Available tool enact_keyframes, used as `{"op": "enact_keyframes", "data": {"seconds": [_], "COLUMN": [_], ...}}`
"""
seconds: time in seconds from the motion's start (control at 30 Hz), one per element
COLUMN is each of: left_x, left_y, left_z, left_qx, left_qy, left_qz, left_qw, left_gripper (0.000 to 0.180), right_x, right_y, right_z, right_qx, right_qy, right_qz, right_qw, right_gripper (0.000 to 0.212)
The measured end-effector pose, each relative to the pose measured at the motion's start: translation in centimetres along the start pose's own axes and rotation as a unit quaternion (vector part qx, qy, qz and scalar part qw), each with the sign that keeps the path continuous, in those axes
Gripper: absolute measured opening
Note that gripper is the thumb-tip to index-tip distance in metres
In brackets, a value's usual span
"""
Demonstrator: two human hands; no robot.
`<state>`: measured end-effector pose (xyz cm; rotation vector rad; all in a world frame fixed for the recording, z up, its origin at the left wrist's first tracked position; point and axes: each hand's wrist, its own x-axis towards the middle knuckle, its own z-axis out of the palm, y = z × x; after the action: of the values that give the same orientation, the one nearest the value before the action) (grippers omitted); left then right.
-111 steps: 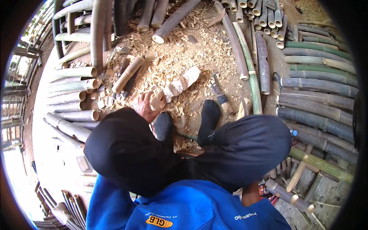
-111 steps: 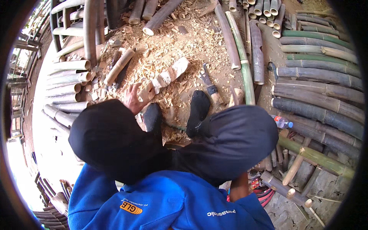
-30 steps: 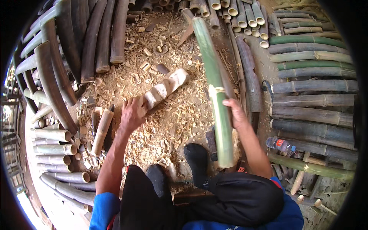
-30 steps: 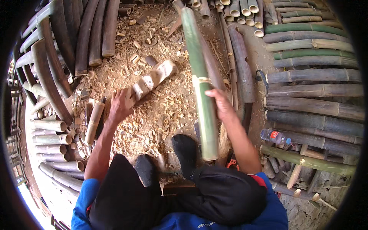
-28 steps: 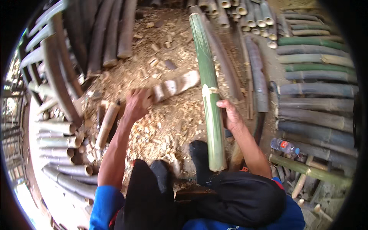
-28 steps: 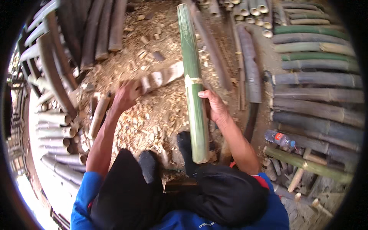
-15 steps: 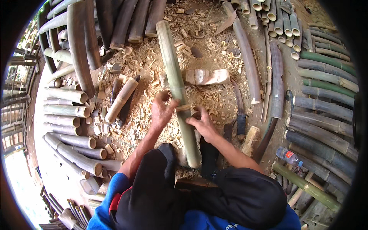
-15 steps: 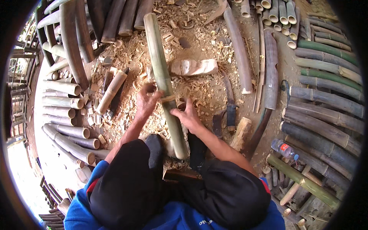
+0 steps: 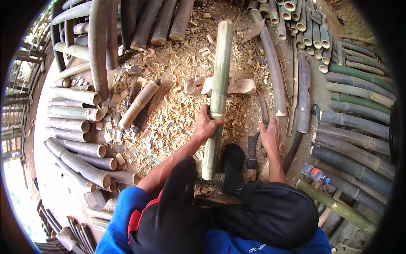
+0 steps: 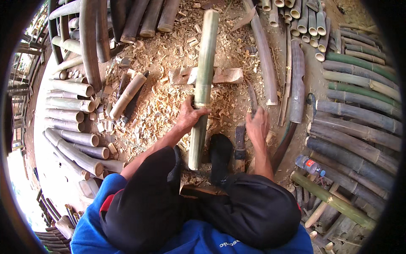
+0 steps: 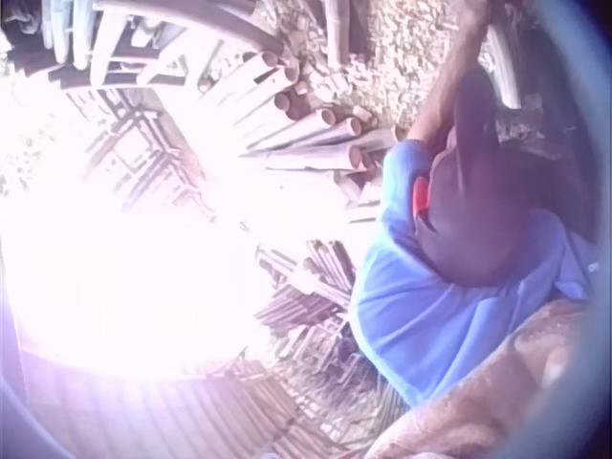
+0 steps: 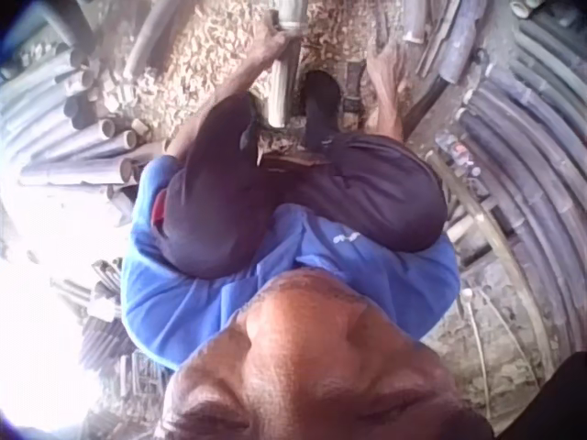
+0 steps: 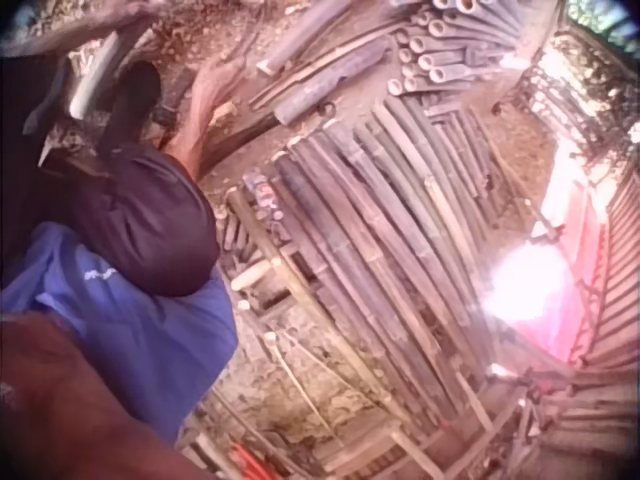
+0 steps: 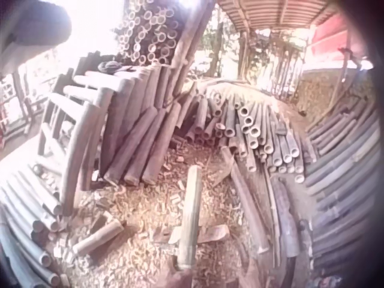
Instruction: The person shaves a small bamboo segment with a knife and inserts it into a hole in a larger bamboo pole.
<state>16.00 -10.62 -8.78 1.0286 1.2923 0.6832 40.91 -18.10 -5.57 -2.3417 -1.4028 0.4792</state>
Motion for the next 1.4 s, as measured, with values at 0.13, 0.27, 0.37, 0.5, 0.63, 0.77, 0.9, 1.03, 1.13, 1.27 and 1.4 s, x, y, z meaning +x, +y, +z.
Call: {"op": "enact_keyframes", "data": {"seconds": [0.13,0.27,0.37,0.5,0.63,0.77,0.9,1.03,1.13,1.27,1.4], "left_x": [0.0,-1.5,-3.9,-6.2,-8.1,-11.0,-10.9,-7.9,-5.2,-6.4,-6.3], "left_y": [-2.5,-2.3,-2.1,-0.2,-0.9,-1.9,-4.0,-2.4,0.2,-0.8,-7.0], "left_z": [1.1,2.0,3.2,2.8,1.9,2.8,-3.5,-14.5,-26.6,-27.8,-26.7], "left_qx": [-0.13,-0.227,-0.302,-0.263,-0.251,-0.255,-0.062,0.361,0.46,0.516,0.534], "left_qy": [-0.031,-0.026,0.017,-0.063,-0.082,-0.056,-0.047,0.288,0.326,0.294,0.328], "left_qz": [-0.049,-0.085,-0.064,-0.095,-0.123,-0.102,-0.011,0.28,0.126,0.134,0.098], "left_qw": [0.99,0.97,0.951,0.958,0.957,0.96,0.997,0.842,0.816,0.793,0.773], "left_gripper": [0.052,0.048,0.041,0.042,0.043,0.043,0.074,0.075,0.067,0.063,0.064], "right_x": [-2.3,-2.4,-2.9,-4.4,-6.1,-6.6,-6.9,-5.0,-3.5,-2.1,-0.7], "right_y": [5.2,6.1,6.1,7.0,6.2,7.1,4.1,7.5,4.9,0.1,-5.6], "right_z": [0.2,-0.5,-1.7,-4.3,-5.3,-5.9,-2.5,-1.1,0.1,-0.2,-0.7], "right_qx": [-0.24,-0.189,-0.177,-0.158,-0.14,-0.146,-0.165,-0.174,-0.218,-0.285,-0.101], "right_qy": [-0.024,-0.051,-0.064,-0.046,-0.049,-0.073,-0.079,-0.074,-0.112,-0.145,-0.216], "right_qz": [-0.009,-0.034,-0.02,-0.008,-0.028,-0.059,-0.107,-0.108,-0.058,-0.017,-0.023], "right_qw": [0.97,0.98,0.982,0.986,0.989,0.985,0.977,0.976,0.968,0.947,0.971], "right_gripper": [0.042,0.03,0.028,0.033,0.035,0.039,0.039,0.045,0.044,0.035,0.033]}}
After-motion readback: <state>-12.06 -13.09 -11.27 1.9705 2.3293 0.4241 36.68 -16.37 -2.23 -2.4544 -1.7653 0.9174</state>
